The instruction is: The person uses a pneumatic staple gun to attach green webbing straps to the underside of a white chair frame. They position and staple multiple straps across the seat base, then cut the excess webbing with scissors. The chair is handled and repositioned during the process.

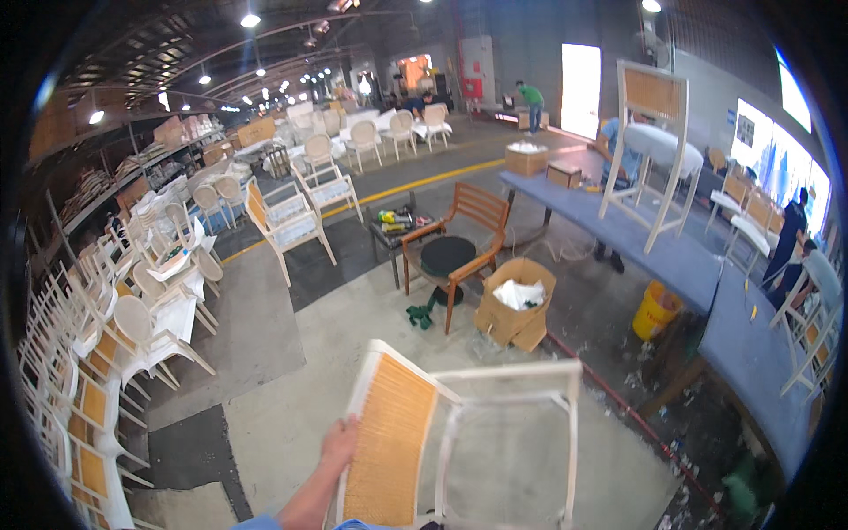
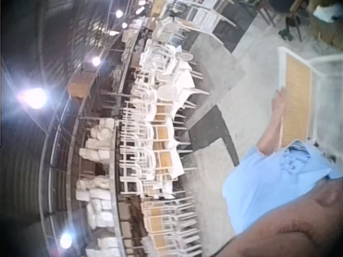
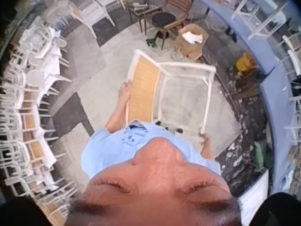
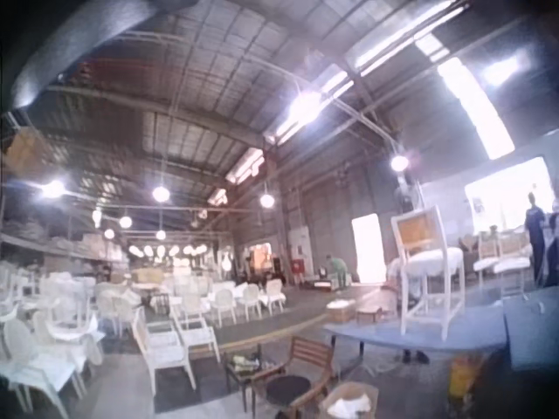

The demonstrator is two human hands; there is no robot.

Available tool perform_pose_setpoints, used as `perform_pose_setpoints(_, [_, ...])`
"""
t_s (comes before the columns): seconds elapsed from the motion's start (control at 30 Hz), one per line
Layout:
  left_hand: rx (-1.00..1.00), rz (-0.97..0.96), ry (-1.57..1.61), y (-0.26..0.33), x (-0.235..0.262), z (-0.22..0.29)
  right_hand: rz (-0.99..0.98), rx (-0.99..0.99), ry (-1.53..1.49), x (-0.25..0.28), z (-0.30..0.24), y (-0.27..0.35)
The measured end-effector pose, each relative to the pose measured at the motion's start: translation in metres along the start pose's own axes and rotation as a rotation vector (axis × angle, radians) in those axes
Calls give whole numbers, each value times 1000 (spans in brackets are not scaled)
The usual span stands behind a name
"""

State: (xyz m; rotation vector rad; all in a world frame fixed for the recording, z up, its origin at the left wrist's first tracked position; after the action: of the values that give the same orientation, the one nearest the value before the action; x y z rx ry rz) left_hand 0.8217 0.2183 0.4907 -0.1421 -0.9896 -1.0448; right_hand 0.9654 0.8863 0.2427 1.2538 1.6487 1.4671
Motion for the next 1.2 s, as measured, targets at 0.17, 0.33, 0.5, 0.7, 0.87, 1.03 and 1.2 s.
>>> perform_pose_setpoints(0.17, [57,238,272,-47,85,-66,-80,-60,154,-5,-177,-63])
perform_pose_setpoints(0.33, [26,428,477,-96,129,-86,-158,-84,216,-56,-333,-115])
perform_pose_setpoints(0.5, [230,305,409,-172,147,-80,-246,-38,301,-91,-509,-156])
perform_pose_setpoints(0.7, [272,494,350,-247,202,-71,-300,-63,321,-137,-655,-196])
perform_pose_setpoints(0.87, [310,606,360,-295,243,-77,-358,-50,352,-184,-743,-215])
perform_pose_setpoints(1.03, [265,631,338,-342,270,-73,-341,-8,378,-227,-815,-238])
perform_pose_setpoints(1.2, [263,595,235,-441,309,-74,-379,-79,382,-281,-891,-259])
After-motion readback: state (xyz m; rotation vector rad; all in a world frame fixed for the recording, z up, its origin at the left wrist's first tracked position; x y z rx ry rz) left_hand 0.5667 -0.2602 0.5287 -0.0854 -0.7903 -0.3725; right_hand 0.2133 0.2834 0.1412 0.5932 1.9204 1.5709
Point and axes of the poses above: each hand's wrist, its own y-axis away from the middle knuckle, its own x-axis out of the back of the hand, z = x × y, the point moved 9 cm from there along -y, towards the middle knuckle, and after that the axes turned 8 degrees about -z, right-handed, at the moved point
